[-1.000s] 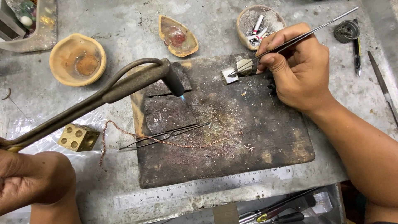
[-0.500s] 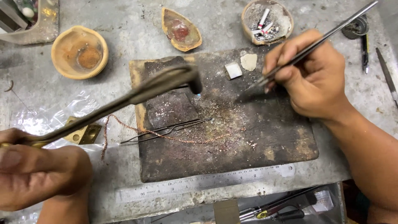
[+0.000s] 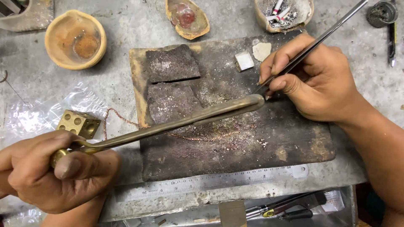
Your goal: The person uses a blowtorch to heat a small metal piece on a workbench, then quenches it in water. They then pick up a copper chain, position it with tweezers, and apply the blowtorch to solder or heat the chain links.
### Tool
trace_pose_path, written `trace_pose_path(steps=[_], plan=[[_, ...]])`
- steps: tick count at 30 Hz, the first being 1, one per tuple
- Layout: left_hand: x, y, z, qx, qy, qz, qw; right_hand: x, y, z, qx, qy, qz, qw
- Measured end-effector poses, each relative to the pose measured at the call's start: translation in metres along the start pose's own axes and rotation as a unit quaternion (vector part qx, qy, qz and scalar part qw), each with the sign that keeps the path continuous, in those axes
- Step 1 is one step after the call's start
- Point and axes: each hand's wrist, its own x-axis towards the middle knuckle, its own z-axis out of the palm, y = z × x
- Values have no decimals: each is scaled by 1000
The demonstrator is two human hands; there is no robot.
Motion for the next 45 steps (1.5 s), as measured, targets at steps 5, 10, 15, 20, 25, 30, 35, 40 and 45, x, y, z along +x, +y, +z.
trace_pose_path(steps=[5, 10, 15, 20, 25, 30, 35, 40, 45], plan=[[-1, 4, 7, 2, 37, -3, 999, -1, 1, 0, 9, 2, 11, 1000], [0, 8, 11, 4, 29, -14, 999, -1, 0, 1, 13, 3, 20, 1000], [6, 14, 16, 23, 54, -16, 998, -1, 0, 1, 23, 3, 20, 1000], [3, 8, 8, 9, 32, -14, 999, -2, 1, 0, 28, 3, 24, 999], [0, 8, 7, -23, 33, -38, 998, -2, 0, 1, 32, 10, 34, 999], [6, 19, 17, 17, 58, -54, 997, -2, 0, 2, 40, 11, 37, 998], [2, 7, 4, 11, 2, -12, 1000, -2, 1, 1, 29, 10, 31, 999], [4, 9, 10, 5, 27, -11, 1000, -2, 2, 1, 34, 8, 33, 999], [2, 5, 4, 5, -3, -5, 1000, -1, 0, 1, 44, 4, 39, 998]])
